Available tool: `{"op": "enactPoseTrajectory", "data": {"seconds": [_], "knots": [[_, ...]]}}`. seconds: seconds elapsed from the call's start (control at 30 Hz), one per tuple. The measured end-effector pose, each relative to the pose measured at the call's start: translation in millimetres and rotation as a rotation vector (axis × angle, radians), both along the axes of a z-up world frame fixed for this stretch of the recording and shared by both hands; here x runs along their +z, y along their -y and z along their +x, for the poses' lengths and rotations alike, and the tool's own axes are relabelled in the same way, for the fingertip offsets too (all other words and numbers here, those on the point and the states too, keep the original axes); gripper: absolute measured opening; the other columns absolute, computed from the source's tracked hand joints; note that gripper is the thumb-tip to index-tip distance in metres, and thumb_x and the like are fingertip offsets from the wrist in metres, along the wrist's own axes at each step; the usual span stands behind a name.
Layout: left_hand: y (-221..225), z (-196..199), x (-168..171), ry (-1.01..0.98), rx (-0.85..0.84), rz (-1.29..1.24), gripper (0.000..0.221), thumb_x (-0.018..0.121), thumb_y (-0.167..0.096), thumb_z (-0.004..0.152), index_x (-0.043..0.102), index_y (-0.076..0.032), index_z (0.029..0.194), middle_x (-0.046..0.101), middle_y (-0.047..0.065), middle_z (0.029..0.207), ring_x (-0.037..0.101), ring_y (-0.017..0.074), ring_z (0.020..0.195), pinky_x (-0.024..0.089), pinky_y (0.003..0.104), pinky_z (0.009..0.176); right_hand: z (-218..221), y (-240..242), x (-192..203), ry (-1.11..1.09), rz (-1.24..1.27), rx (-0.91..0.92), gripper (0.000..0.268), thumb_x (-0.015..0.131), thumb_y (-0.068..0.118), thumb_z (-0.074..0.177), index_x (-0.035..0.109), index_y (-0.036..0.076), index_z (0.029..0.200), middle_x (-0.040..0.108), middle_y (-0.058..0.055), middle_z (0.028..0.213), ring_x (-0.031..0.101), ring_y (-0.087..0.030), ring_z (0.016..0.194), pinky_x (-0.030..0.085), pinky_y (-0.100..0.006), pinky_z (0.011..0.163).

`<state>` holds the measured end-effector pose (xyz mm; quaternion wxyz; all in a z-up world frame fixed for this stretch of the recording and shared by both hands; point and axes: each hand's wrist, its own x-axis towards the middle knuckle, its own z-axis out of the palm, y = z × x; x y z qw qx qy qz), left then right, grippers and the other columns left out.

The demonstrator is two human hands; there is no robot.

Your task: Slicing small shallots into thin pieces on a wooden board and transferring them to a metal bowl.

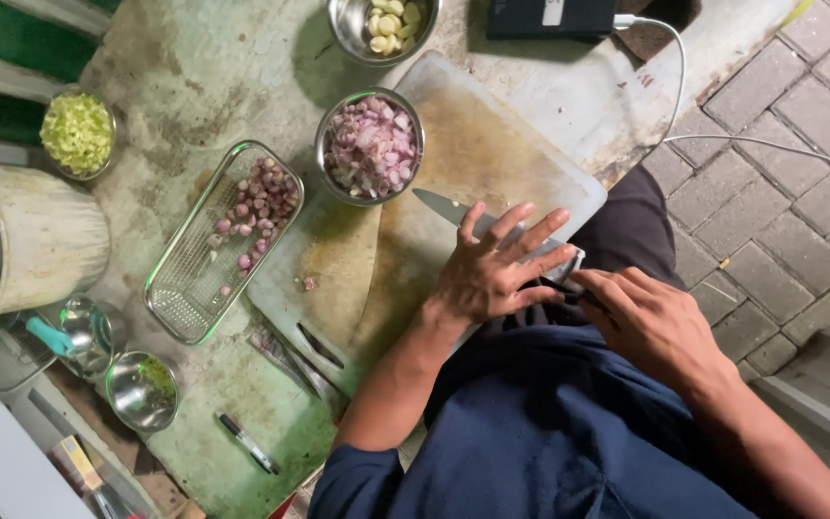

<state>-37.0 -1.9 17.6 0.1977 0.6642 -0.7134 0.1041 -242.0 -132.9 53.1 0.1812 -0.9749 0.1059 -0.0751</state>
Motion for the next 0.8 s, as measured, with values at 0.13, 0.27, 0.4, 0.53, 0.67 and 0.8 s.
{"op": "enactPoseTrajectory", "data": {"seconds": [0.13, 0.27, 0.4, 0.53, 0.67, 0.8], "knots": [[-2.4, 8.5, 1.8, -0.042, 0.056, -0.052, 0.049, 0.049, -0.064, 0.098, 0.070, -0.030, 0.125, 0.050, 0.000, 0.147, 0.042, 0.0212, 0.137, 0.019, 0.056, 0.112, -25.6, 8.5, 15.5, -0.006, -0.011, 0.010, 0.033, 0.058, 0.028, 0.094, 0.062, 0.017, 0.126, 0.071, -0.001, 0.109, 0.067, -0.020, 0.083, 0.056, -0.034, 0.067], [-14.0, 27.0, -15.8, -0.080, 0.179, -0.014, 0.063, 0.035, -0.070, 0.097, 0.074, -0.027, 0.121, 0.041, -0.002, 0.152, 0.032, 0.0210, 0.144, 0.021, 0.066, 0.113, -89.8, 29.9, 13.1, -0.121, -0.181, -0.108, 0.040, 0.067, 0.027, 0.088, 0.065, 0.029, 0.129, 0.067, 0.008, 0.086, 0.067, -0.010, 0.077, 0.055, -0.031, 0.061], [-16.6, 38.5, 3.0, -0.140, 0.159, -0.021, 0.054, 0.052, -0.055, 0.098, 0.070, -0.012, 0.125, 0.052, 0.011, 0.143, 0.051, 0.0273, 0.132, 0.044, 0.056, 0.106, -163.6, 50.7, -16.4, -0.365, 0.271, -0.342, 0.060, 0.067, 0.021, 0.075, 0.062, 0.039, 0.132, 0.075, 0.013, 0.095, 0.063, -0.011, 0.054, 0.054, -0.023, 0.067], [-16.6, 39.0, 3.5, -0.254, 0.105, -0.054, 0.043, 0.082, -0.012, 0.084, 0.066, 0.004, 0.120, 0.064, 0.021, 0.122, 0.062, 0.0309, 0.110, 0.056, 0.039, 0.095, -156.0, 43.3, -55.9, -0.161, 1.151, -0.471, 0.060, 0.057, 0.027, 0.086, 0.056, -0.002, 0.139, 0.061, -0.011, 0.069, 0.052, -0.020, 0.056, 0.046, -0.032, 0.050], [-15.4, 29.7, -15.7, -0.346, 0.106, -0.062, 0.043, 0.083, 0.005, 0.076, 0.065, 0.009, 0.115, 0.068, 0.022, 0.108, 0.065, 0.0313, 0.093, 0.058, 0.036, 0.083, -112.1, 24.1, -79.5, 0.003, 1.479, -0.443, 0.046, 0.054, 0.011, 0.091, 0.053, -0.003, 0.135, 0.059, -0.016, 0.066, 0.053, -0.021, 0.045, 0.045, -0.029, 0.038], [-5.8, 18.6, -22.1, -0.307, 0.141, -0.163, 0.014, 0.065, 0.001, 0.095, 0.070, 0.009, 0.106, 0.073, 0.025, 0.093, 0.072, 0.0301, 0.077, 0.062, 0.029, 0.066, -78.2, 10.3, -85.5, 0.013, 1.625, -0.409, 0.047, 0.053, 0.014, 0.092, 0.053, -0.001, 0.136, 0.056, -0.016, 0.066, 0.048, -0.021, 0.042, 0.042, -0.028, 0.034]]}}
